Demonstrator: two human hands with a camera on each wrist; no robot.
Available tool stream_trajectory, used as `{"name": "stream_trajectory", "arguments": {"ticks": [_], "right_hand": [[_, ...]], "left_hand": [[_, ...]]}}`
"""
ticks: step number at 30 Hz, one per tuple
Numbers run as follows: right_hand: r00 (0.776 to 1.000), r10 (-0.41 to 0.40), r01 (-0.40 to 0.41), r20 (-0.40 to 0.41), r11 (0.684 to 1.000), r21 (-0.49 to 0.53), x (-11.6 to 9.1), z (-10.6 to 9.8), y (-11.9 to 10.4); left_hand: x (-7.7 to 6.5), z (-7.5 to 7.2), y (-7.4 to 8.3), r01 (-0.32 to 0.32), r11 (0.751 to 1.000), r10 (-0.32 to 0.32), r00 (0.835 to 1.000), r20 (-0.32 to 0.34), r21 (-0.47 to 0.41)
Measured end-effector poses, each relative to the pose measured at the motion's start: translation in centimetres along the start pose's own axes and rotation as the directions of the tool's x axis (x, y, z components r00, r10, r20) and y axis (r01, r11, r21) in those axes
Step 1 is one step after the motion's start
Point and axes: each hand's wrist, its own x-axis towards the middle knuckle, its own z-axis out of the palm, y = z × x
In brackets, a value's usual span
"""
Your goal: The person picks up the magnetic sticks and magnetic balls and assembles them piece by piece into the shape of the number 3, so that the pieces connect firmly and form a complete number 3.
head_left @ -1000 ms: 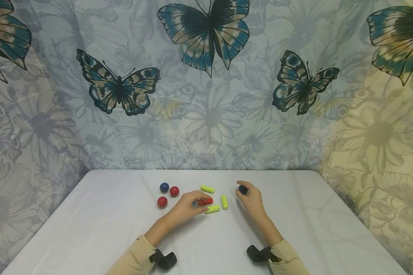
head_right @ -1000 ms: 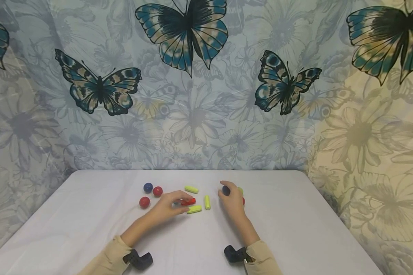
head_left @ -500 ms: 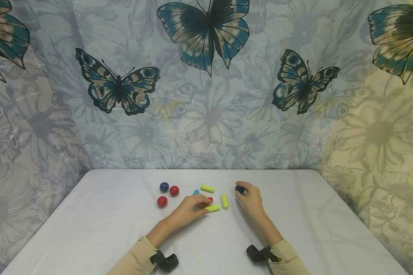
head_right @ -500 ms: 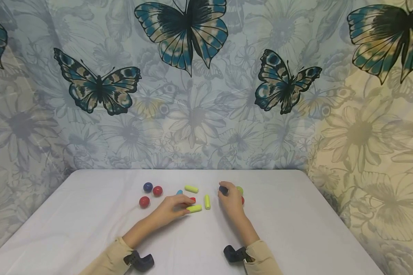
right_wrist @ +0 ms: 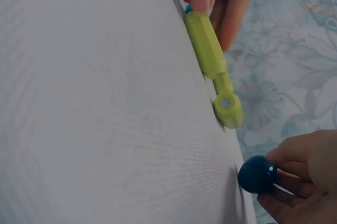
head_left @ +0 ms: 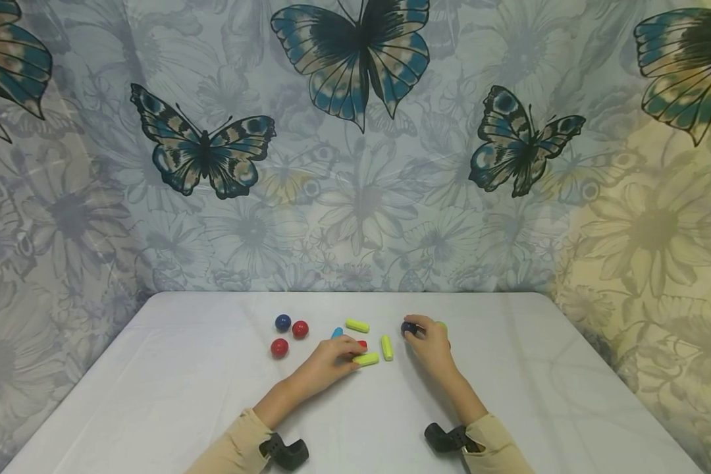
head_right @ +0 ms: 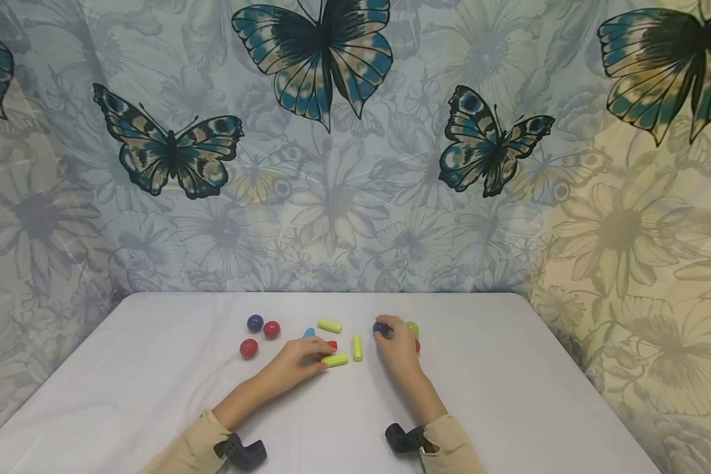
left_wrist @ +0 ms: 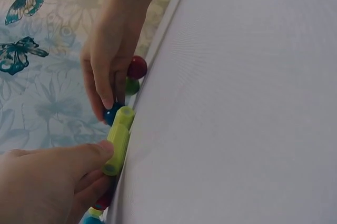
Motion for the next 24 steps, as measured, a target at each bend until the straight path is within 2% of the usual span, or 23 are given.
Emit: {"name": "stream_trajectory", "arguments": {"ticks": [9, 17, 24], "right_hand": [[1.000, 0.026, -0.026, 0.005, 0.999, -0.030, -0.02, 0.29, -0.11], [1.000, 0.019, -0.019, 0.007, 1.000, -0.018, 0.03, 0.27, 0.08], [1.000, 0.019, -0.019, 0.020, 1.000, -0.003, -0.06, 0.24, 0.15]], "left_hand": [[-0.07, 0.13, -0.01, 0.005, 1.000, -0.005, 1.000, -0.012, 0.026], [-0.09, 0.08, 0.02, 0.014, 0.998, -0.012, 0.999, -0.034, 0.053], [-0.14, -0.16, -0.13, -0.001, 1.000, 0.002, 0.999, -0.044, 0.023]]}}
